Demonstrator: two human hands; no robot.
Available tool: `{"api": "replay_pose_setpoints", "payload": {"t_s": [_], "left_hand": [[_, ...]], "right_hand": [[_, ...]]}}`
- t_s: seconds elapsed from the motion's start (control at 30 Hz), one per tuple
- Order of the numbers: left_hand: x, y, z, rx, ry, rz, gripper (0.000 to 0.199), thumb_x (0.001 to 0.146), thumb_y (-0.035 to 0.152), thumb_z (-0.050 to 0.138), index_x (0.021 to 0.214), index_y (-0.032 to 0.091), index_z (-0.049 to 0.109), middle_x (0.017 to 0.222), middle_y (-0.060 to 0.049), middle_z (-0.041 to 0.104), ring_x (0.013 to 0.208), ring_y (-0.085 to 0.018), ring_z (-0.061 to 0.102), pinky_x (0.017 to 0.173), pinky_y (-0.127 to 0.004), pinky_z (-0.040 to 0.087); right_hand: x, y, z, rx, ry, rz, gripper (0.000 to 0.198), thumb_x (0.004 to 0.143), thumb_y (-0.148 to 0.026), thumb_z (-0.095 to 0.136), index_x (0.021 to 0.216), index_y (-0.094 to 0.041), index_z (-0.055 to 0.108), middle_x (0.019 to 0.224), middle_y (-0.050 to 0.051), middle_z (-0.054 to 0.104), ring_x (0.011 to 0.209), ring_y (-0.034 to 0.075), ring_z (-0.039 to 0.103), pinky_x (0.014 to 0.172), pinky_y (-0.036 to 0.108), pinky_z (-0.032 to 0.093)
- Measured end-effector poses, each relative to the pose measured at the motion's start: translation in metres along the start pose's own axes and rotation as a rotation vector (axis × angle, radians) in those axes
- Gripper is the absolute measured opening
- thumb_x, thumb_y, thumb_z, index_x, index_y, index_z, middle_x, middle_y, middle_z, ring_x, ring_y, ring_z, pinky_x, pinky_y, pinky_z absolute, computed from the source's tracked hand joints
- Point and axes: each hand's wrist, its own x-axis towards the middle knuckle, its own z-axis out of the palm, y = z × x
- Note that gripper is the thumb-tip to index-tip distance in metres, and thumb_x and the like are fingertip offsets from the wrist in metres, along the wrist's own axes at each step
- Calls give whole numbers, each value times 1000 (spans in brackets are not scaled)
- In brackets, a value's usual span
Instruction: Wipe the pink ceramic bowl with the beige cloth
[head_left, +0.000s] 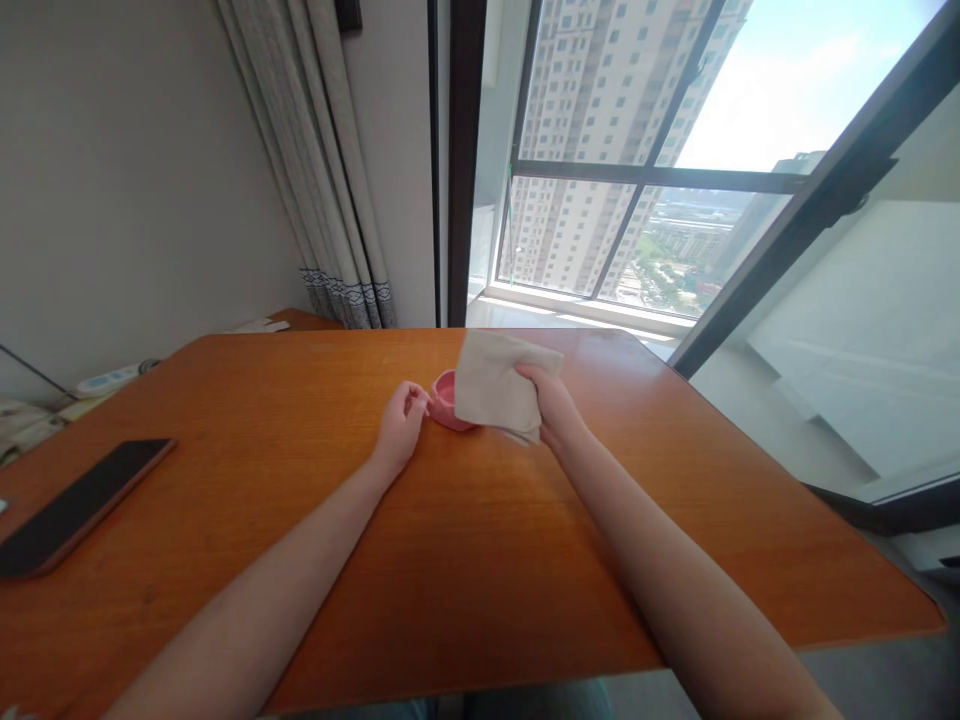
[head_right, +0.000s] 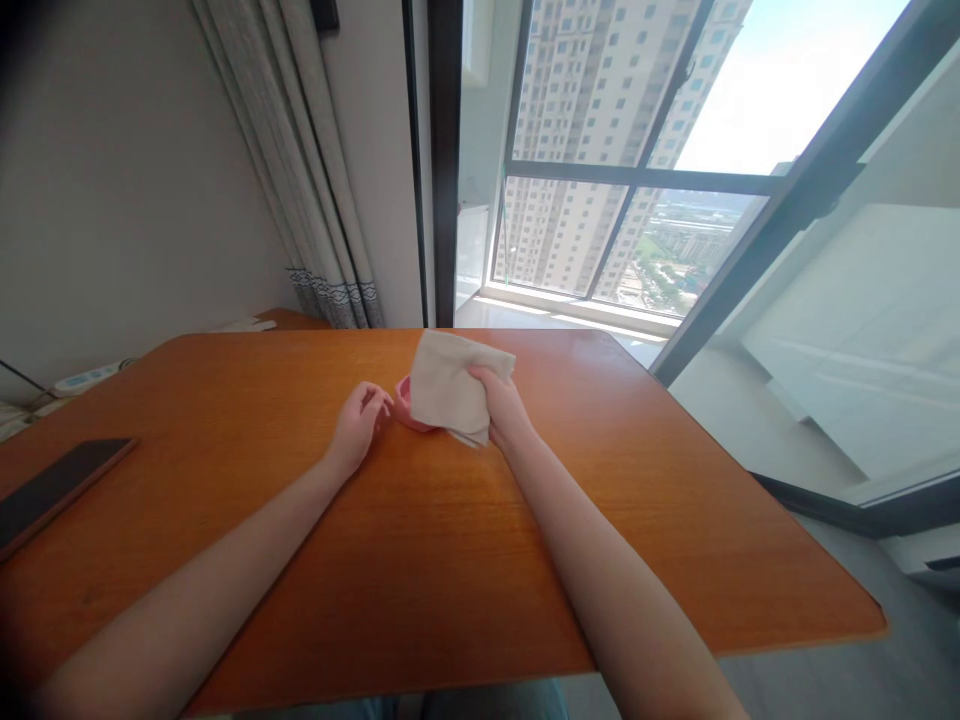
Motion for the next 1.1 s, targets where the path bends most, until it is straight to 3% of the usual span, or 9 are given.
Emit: {"api": "replay_pose_setpoints", "payload": {"t_s": [0.1, 0.13, 0.2, 0.3, 0.37, 0.57, 0.7, 0.87, 1.1], "left_hand": [[9, -21, -7, 218, 89, 38, 13, 80, 32, 49, 79, 19, 50, 78, -2, 59, 73, -15, 56, 72, -29, 48], [11, -26, -8, 271, 78, 59, 13, 80, 31, 49, 83, 18, 52, 83, -3, 61, 79, -16, 57, 78, -32, 48], [14, -32, -8, 373, 10, 126, 20, 82, 33, 48, 92, 17, 55, 95, -7, 63, 89, -19, 59, 86, -37, 46], [12, -35, -6, 512, -88, 181, 32, 86, 39, 44, 105, 17, 56, 107, -12, 63, 101, -24, 58, 93, -42, 42], [9, -34, -5, 582, -116, 182, 38, 88, 42, 40, 111, 17, 56, 111, -13, 63, 107, -26, 57, 95, -44, 41], [7, -30, -6, 507, -214, 163, 45, 87, 47, 41, 118, 17, 54, 119, -14, 61, 112, -27, 55, 99, -45, 39], [2, -25, 5, 110, -187, 55, 52, 81, 46, 54, 124, 17, 47, 130, -13, 54, 118, -24, 52, 102, -39, 39], [-14, -10, 24, -416, -124, -123, 72, 81, 44, 56, 140, 37, 14, 145, -3, 38, 120, -19, 50, 96, -36, 47], [-13, -12, 27, -458, 26, -123, 52, 83, 33, 51, 131, 30, 33, 144, -1, 36, 128, -17, 42, 106, -31, 36]], "right_hand": [[3, -5, -7, -264, 244, -415, 34, 80, -27, 51, 112, -18, 57, 114, 5, 62, 108, 19, 57, 94, 34, 46], [2, -5, -8, -412, 194, -532, 35, 81, -26, 50, 114, -18, 57, 119, 6, 60, 111, 19, 54, 96, 33, 44], [-4, -2, -8, -746, -86, -650, 37, 82, -24, 49, 118, -20, 57, 126, 6, 56, 113, 19, 53, 95, 32, 43], [-13, 10, -1, -1165, -539, -607, 41, 84, -23, 48, 125, -26, 52, 130, 3, 54, 112, 18, 54, 92, 31, 45], [-16, 18, 7, -1335, -624, -554, 39, 86, -28, 47, 125, -27, 50, 127, 4, 56, 108, 19, 55, 87, 31, 46], [-15, 33, 14, -1565, -587, -506, 32, 85, -29, 51, 115, -20, 50, 118, 8, 57, 89, 18, 58, 71, 28, 45], [-22, 34, 16, -1628, -522, -530, 21, 88, -25, 45, 107, -20, 51, 109, 7, 60, 81, 17, 58, 61, 25, 40], [-38, 33, 32, -1681, -438, -688, 25, 94, -22, 30, 107, -21, 51, 108, 7, 59, 75, 15, 58, 54, 26, 33], [-41, 43, 36, -1665, -516, -699, 25, 94, -21, 30, 107, -19, 52, 106, 7, 61, 70, 14, 57, 53, 27, 33]]}}
